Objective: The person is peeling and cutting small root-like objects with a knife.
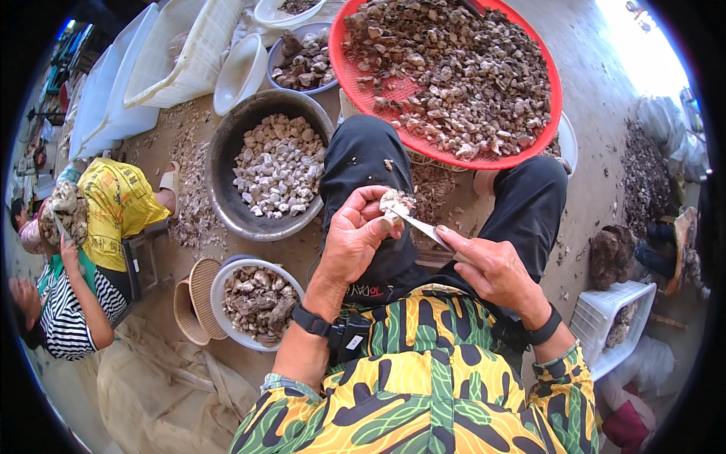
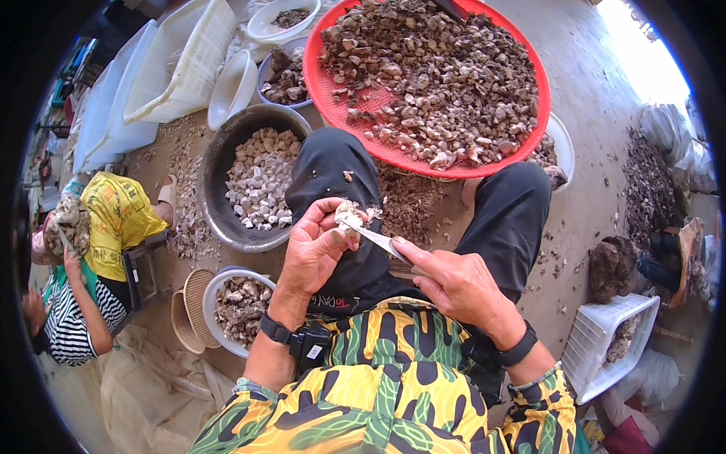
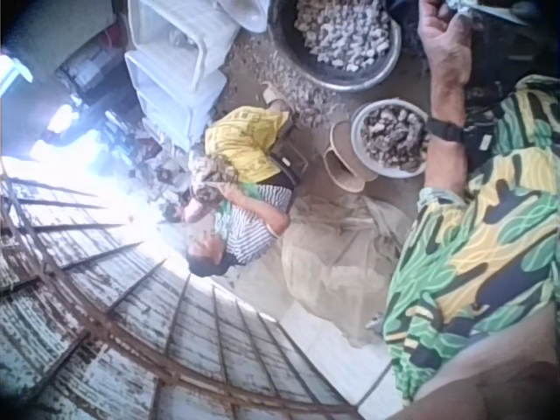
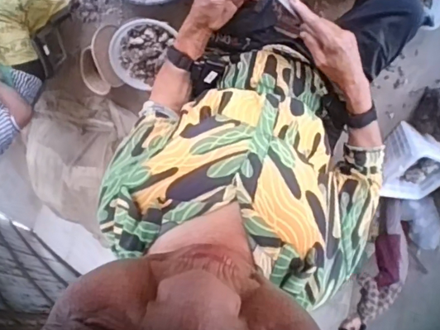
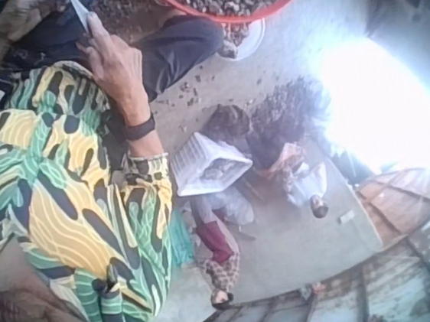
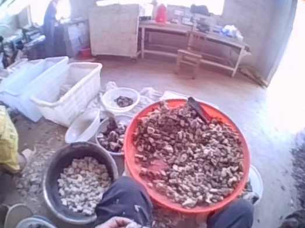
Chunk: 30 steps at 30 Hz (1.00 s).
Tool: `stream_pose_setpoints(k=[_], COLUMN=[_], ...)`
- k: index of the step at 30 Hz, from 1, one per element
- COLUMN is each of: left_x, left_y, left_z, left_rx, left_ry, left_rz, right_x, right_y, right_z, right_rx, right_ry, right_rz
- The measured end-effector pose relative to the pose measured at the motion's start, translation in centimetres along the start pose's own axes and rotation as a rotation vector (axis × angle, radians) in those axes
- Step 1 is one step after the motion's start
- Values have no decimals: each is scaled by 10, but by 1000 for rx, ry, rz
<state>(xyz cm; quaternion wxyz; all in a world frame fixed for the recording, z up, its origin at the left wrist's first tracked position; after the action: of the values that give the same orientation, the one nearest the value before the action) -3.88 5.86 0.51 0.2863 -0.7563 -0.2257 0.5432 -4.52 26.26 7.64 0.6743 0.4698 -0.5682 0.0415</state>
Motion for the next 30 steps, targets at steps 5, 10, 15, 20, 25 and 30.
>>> stream_pose_setpoints(k=[5,10,15,20,25,30], left_x=[-4,-1,3,-1,0,-1], left_y=[-3,-3,0,-3,-4,-2], left_z=[0,-2,-2,0,3,0], left_rx=[-31,-27,-7,-30,-33,-70], left_ry=[78,90,108,70,63,81], left_rz=[10,24,45,-74,-9,88], right_x=[-2,-4,-7,-4,-3,-7], right_y=[-3,-10,-13,-3,-2,-8], right_z=[2,8,21,10,2,4], right_rx=[0,-21,-49,-27,-29,-13], right_ry=[-2,-7,-17,19,8,5], right_rz=[3,11,42,33,21,57])
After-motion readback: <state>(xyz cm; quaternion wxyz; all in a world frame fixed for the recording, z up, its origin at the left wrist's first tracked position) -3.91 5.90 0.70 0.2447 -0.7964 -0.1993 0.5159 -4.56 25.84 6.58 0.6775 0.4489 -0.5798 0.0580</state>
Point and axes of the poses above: each hand's wrist, its own z-axis towards the middle knuckle, its own y-axis out of the back of the hand, x = y × z, the point moved 5 cm from there along z, towards the middle knuckle, and after that the axes turned 7 degrees about z, right-handed, at the moved point
